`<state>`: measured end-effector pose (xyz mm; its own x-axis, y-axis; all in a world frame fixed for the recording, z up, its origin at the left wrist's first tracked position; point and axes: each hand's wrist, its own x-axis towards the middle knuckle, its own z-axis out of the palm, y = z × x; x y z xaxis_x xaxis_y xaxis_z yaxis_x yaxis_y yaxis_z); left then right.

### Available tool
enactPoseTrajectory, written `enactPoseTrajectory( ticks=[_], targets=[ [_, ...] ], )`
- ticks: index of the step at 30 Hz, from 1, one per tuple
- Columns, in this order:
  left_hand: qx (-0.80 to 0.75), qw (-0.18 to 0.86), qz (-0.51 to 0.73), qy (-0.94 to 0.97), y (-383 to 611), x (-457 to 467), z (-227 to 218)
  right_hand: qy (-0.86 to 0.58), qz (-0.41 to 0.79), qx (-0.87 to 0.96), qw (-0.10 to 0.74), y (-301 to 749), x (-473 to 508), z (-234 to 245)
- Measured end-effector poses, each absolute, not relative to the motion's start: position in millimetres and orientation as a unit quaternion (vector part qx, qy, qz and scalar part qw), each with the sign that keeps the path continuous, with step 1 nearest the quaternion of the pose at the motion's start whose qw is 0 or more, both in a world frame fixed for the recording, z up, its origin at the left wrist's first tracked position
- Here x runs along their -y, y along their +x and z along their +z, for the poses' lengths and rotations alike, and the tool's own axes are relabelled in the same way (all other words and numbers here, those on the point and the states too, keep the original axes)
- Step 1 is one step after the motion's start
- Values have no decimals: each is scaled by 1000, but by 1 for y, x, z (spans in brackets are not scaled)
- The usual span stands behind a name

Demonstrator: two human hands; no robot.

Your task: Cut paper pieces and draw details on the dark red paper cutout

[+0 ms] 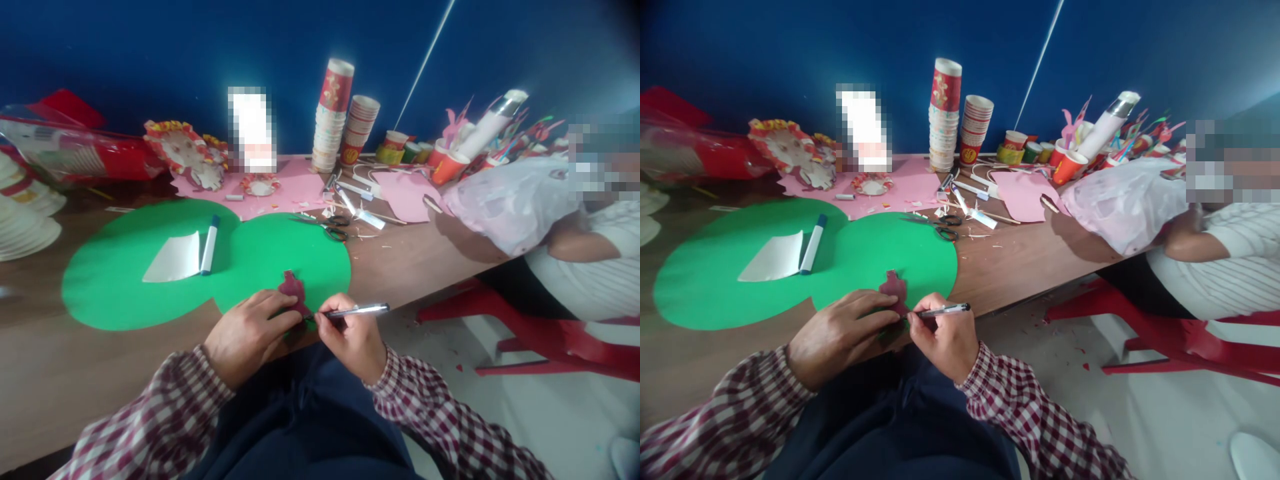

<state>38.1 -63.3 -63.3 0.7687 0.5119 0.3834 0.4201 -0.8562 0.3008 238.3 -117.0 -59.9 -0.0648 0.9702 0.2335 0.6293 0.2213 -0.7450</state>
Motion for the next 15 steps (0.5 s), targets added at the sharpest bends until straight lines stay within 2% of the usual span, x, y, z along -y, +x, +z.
enactPoseTrajectory(
  ticks=[15],
  targets=[
    [-250, 101, 228, 936, 37, 64, -65, -576, 236, 693, 362, 239, 117, -60]
  ],
)
